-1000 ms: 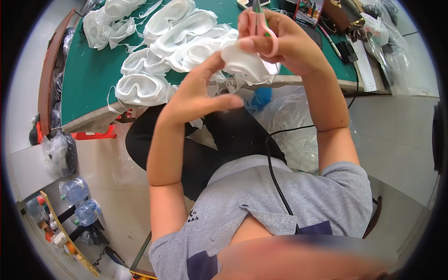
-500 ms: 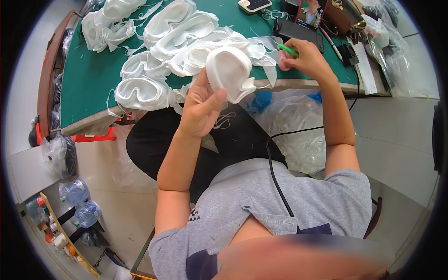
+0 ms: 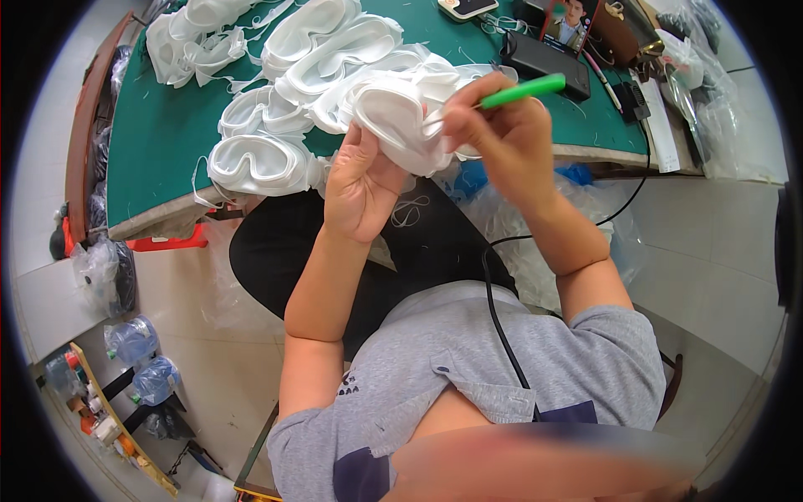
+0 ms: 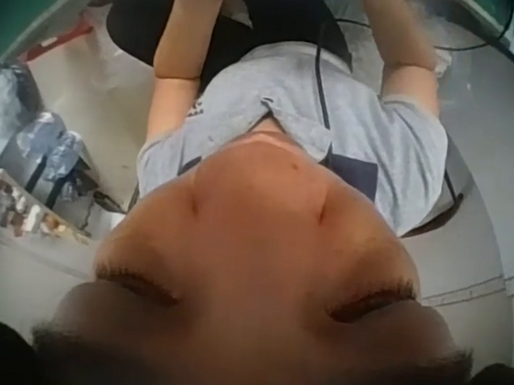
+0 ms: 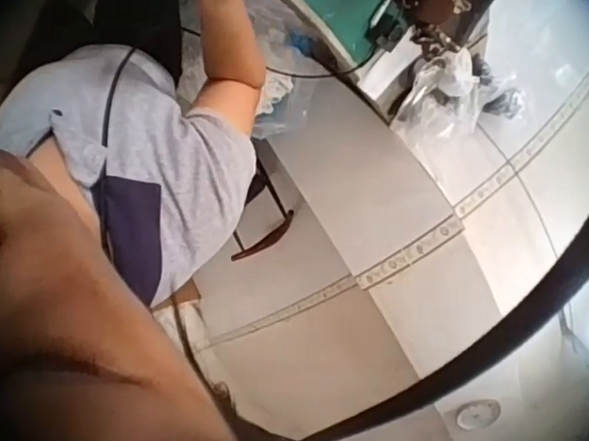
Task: Assembling and stitching white fabric components using a crochet hook on a factory workbench.
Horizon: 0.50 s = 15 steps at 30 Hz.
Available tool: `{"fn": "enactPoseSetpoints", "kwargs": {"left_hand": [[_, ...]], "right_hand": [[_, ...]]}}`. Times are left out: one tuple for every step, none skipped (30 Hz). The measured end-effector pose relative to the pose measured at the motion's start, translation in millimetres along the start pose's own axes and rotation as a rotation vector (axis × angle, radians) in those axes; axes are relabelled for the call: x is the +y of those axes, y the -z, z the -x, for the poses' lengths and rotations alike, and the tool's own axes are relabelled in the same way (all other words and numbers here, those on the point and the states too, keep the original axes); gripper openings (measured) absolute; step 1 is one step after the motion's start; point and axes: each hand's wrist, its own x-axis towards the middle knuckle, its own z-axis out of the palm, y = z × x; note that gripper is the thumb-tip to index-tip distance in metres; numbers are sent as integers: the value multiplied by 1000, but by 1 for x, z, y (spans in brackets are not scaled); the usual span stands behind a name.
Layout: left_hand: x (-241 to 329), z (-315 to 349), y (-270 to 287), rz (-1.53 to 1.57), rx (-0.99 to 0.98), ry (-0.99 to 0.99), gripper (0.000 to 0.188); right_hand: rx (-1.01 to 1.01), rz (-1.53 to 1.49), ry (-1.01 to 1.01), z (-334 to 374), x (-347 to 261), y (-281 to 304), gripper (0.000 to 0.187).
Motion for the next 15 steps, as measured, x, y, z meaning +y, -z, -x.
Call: {"fn": "enactPoseSetpoints", "kwargs": {"left_hand": [[-2, 1, 3, -22, -2, -47, 43], [-3, 1, 4, -22, -2, -45, 43], [-5, 1, 4, -28, 8, -75, 41], [-6, 0, 5, -33, 17, -105, 39], [-6, 0, 6, -34, 17, -104, 39], [-6, 0, 9, -62, 10, -138, 36], [-6, 0, 10, -89, 4, -171, 33], [-6, 0, 10, -89, 4, -171, 33], [-6, 0, 10, -84, 18, -182, 33], [-6, 0, 10, -79, 31, -192, 32], [-6, 0, 10, -79, 31, -193, 32], [-6, 0, 12, -90, 22, -208, 32], [-7, 0, 12, -101, 13, -223, 32], [-8, -1, 11, -100, 10, -219, 32], [-9, -1, 11, -153, 48, -267, 31]], "right_hand": [[-31, 0, 83, 3, 9, -3, 8], [-67, 159, 205, 3, 11, -6, 10], [-102, 320, 327, 2, 13, -8, 11], [-122, 361, 372, 3, 15, -10, 13], [-122, 361, 372, 4, 18, -12, 13], [-116, 367, 383, 5, 21, -14, 12], [-110, 374, 394, 6, 24, -15, 12], [-111, 374, 394, 6, 26, -17, 12], [-97, 394, 449, 5, 27, -18, 13], [-82, 415, 504, 5, 28, -18, 13], [-82, 414, 504, 5, 28, -18, 13], [-85, 446, 530, 5, 28, -17, 14], [-87, 479, 556, 5, 27, -17, 16], [-84, 482, 557, 5, 27, -16, 16], [-90, 562, 606, 5, 27, -15, 17]]}}
